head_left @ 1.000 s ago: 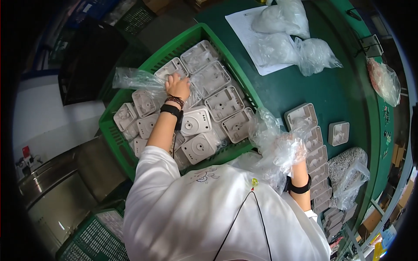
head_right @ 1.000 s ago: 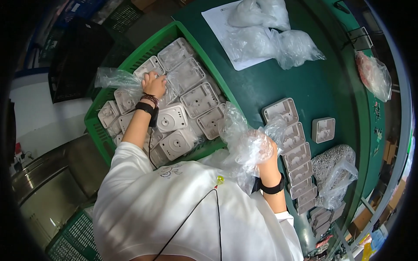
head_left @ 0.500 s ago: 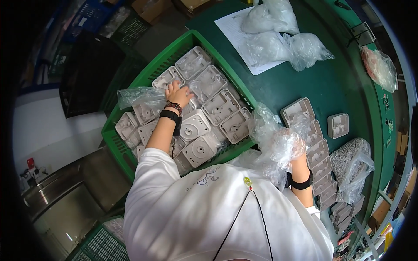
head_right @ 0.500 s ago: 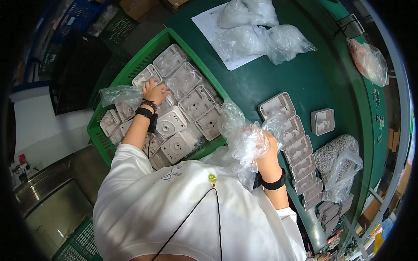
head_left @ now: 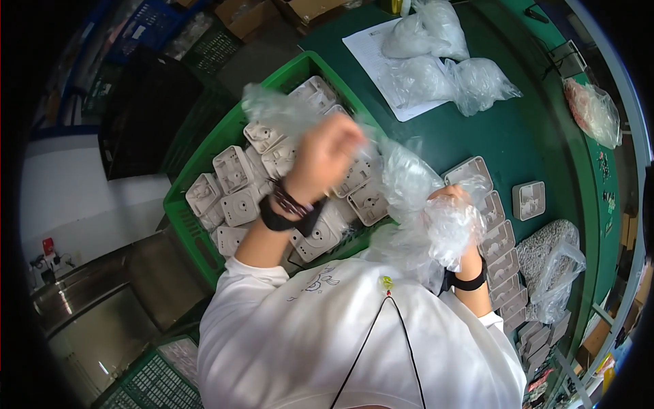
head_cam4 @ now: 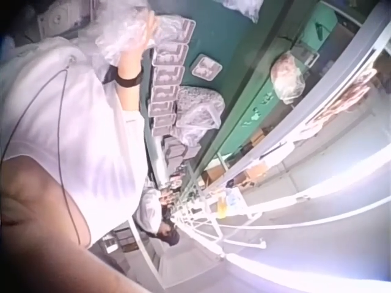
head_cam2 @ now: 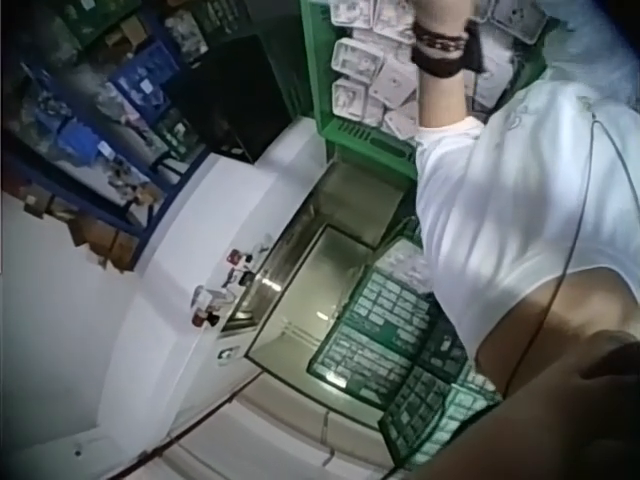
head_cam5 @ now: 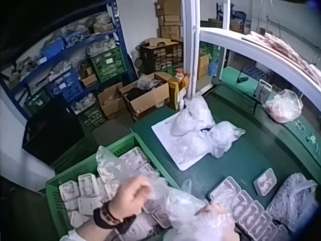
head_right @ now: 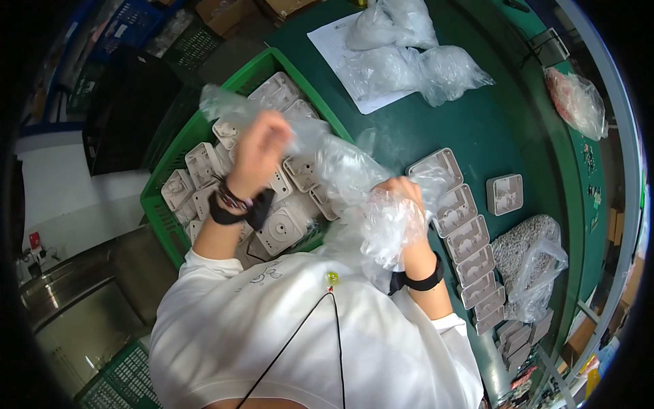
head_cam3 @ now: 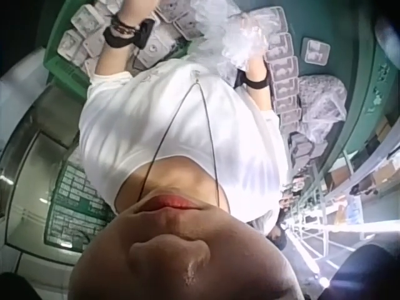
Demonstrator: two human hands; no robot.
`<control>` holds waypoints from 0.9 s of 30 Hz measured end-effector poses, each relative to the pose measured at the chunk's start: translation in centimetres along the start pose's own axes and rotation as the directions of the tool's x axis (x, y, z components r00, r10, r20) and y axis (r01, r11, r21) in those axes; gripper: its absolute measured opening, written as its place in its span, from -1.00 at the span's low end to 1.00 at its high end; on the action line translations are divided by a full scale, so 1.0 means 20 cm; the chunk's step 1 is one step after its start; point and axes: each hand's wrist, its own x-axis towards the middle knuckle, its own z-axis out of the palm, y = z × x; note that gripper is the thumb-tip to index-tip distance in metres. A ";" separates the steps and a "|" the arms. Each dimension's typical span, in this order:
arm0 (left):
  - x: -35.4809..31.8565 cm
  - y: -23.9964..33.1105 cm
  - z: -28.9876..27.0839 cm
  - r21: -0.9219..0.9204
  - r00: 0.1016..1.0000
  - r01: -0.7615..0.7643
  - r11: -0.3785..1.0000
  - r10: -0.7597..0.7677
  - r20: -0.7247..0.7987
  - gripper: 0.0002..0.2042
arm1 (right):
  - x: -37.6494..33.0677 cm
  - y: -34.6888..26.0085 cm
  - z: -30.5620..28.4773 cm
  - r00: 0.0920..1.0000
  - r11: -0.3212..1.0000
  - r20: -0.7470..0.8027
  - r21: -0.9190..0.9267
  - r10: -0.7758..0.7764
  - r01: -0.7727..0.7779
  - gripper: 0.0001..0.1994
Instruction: The person inserts small white components into plastic housings, moves a green bin of housings, and then packs the assembled housings into plastic bags.
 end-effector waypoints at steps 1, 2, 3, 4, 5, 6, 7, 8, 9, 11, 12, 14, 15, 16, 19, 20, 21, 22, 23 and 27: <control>-0.01 0.08 0.05 -0.134 0.995 -0.041 0.990 0.053 0.084 -0.92 | 0.00 -0.05 0.00 0.999 0.990 0.005 0.131 0.042 -0.042 -0.76; -0.04 0.15 0.11 -0.264 0.982 -0.068 0.962 0.111 0.154 -0.93 | 0.01 -0.08 0.00 0.997 0.962 0.021 0.262 0.076 -0.079 -0.72; -0.07 0.19 0.18 -0.455 0.966 -0.041 0.889 0.151 0.209 -0.93 | 0.02 -0.13 0.00 0.998 0.962 0.031 0.265 0.062 -0.068 -0.72; -0.09 0.23 0.23 -0.627 0.946 -0.001 0.779 0.204 0.252 -0.93 | 0.04 -0.19 0.01 0.979 0.903 -0.105 0.413 0.177 -0.119 -0.72; -0.14 0.27 0.27 -0.750 0.927 0.164 0.640 0.159 0.339 -0.88 | 0.05 -0.25 0.01 0.929 0.818 -0.213 0.559 0.302 -0.138 -0.71; -0.16 0.31 0.30 -0.829 0.890 0.324 0.455 0.149 0.430 -0.81 | 0.05 -0.28 0.01 0.846 0.716 -0.298 0.685 0.443 -0.134 -0.70; -0.18 0.32 0.32 -0.834 0.895 0.316 0.452 0.149 0.420 -0.81 | 0.02 -0.27 -0.01 0.851 0.721 -0.295 0.681 0.435 -0.132 -0.70; -0.20 0.32 0.34 -0.849 0.871 0.399 0.347 0.146 0.469 -0.82 | -0.03 -0.23 -0.02 0.930 0.726 -0.087 0.653 0.357 -0.217 -0.69; -0.22 0.32 0.35 -0.847 0.844 0.476 0.237 0.150 0.515 -0.82 | -0.08 -0.19 -0.04 0.954 0.739 0.129 0.608 0.270 -0.292 -0.67; -0.22 0.31 0.39 -0.833 0.817 0.540 0.120 0.162 0.553 -0.81 | -0.14 -0.15 -0.02 0.921 0.763 0.347 0.542 0.179 -0.352 -0.65; -0.21 0.31 0.41 -0.850 0.838 0.515 0.110 0.144 0.526 -0.80 | -0.18 -0.13 0.00 0.959 0.865 0.256 0.448 0.118 -0.226 -0.63; -0.18 0.29 0.45 -0.883 0.878 0.460 0.095 0.102 0.468 -0.76 | -0.21 -0.09 0.04 0.993 0.978 0.102 0.205 -0.054 0.033 -0.58; -0.16 0.27 0.45 -0.885 0.880 0.456 0.095 0.101 0.465 -0.76 | -0.21 -0.07 0.03 0.993 0.978 0.104 0.205 -0.058 0.036 -0.58; -0.14 0.24 0.43 -0.873 0.875 0.452 0.184 0.098 0.474 -0.74 | -0.19 -0.05 0.05 0.992 0.980 0.115 0.196 -0.052 0.029 -0.58; -0.08 0.08 0.33 -0.714 0.873 0.401 0.574 -0.004 0.487 -0.70 | -0.37 0.04 -0.06 0.990 0.988 0.141 0.153 -0.022 0.000 -0.59; -0.05 -0.03 0.28 -0.543 0.886 0.363 0.757 -0.100 0.452 -0.69 | -0.44 0.07 -0.10 0.989 0.990 0.149 0.138 -0.009 -0.011 -0.59; -0.05 -0.20 0.26 -0.286 0.932 0.298 0.911 -0.212 0.294 -0.76 | -0.46 0.13 -0.12 0.988 0.991 0.154 0.131 -0.006 -0.014 -0.59; -0.03 -0.41 0.20 0.247 0.983 0.083 0.965 -0.120 0.139 -0.79 | -0.48 0.18 -0.16 0.987 0.993 0.164 0.116 0.003 -0.022 -0.59; -0.05 -0.60 0.14 0.441 0.986 0.156 0.884 -0.164 -0.019 -0.73 | -0.50 0.20 -0.18 0.985 0.994 0.170 0.110 0.004 -0.023 -0.59; -0.01 -1.12 0.02 0.701 0.858 0.504 0.504 -0.383 -0.342 -0.65 | -0.49 0.40 -0.24 0.981 0.997 0.187 0.055 0.049 -0.060 -0.60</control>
